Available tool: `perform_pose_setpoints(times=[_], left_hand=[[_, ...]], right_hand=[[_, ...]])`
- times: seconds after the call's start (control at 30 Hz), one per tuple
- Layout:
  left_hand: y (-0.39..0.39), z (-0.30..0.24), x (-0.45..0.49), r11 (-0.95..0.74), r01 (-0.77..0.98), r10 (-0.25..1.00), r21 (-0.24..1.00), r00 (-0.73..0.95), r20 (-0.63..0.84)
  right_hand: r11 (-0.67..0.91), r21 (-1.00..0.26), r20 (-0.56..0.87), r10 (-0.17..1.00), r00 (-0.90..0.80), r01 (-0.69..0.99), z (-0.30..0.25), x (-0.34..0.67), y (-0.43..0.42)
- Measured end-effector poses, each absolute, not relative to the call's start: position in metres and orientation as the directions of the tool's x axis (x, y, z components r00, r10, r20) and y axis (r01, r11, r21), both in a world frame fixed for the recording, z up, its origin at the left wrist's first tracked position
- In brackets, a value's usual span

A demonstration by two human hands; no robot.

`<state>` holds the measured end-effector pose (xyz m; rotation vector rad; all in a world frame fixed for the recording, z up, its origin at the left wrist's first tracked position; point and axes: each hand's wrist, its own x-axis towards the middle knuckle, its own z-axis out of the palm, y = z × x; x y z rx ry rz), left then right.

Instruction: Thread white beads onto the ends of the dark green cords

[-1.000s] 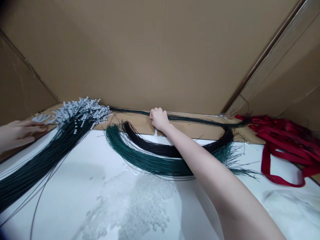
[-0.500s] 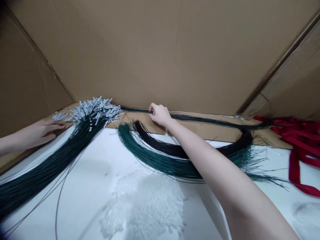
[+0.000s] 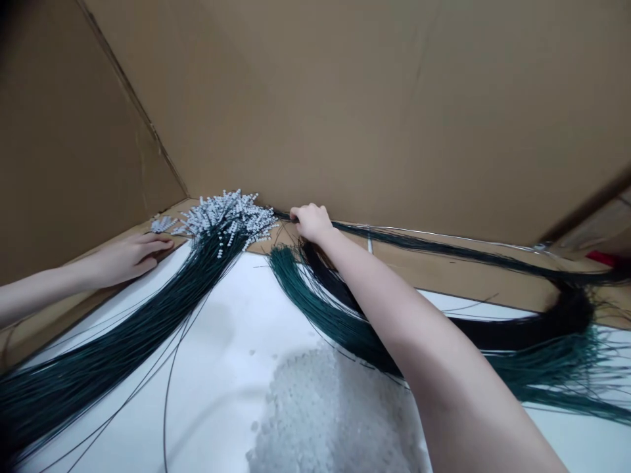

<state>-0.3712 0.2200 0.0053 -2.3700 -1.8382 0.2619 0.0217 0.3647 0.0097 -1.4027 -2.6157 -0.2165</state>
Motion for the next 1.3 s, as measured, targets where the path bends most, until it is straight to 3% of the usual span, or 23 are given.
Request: perform_pose_setpoints(times=[0.4, 0.7, 0.9, 1.3], left_hand=[[0.218, 0.001, -0.373, -0.209, 0.961, 0.978, -0.182, 0.208, -0.024], [0.219, -0.003, -0.375, -0.207, 0.967, 0.978, -0.152, 0.209, 0.000], [0.221, -0.007, -0.379, -0.198, 0.969, 0.979, -0.148, 0.202, 0.012], [0.220, -0.004, -0.374, -0.202, 0.963, 0.978, -0.176, 0.207, 0.009]], right_hand=[[0.503, 0.132, 0.170, 0.837, -0.519, 0.854, 0.010, 0.004, 0.361], [0.401, 0.111, 0.254, 0.873, -0.416, 0.909, 0.018, 0.017, 0.354], [0.359, 0.016, 0.335, 0.878, -0.343, 0.933, 0.024, 0.023, 0.350], [0.278, -0.303, 0.436, 0.891, -0.127, 0.912, 0.020, 0.041, 0.361]])
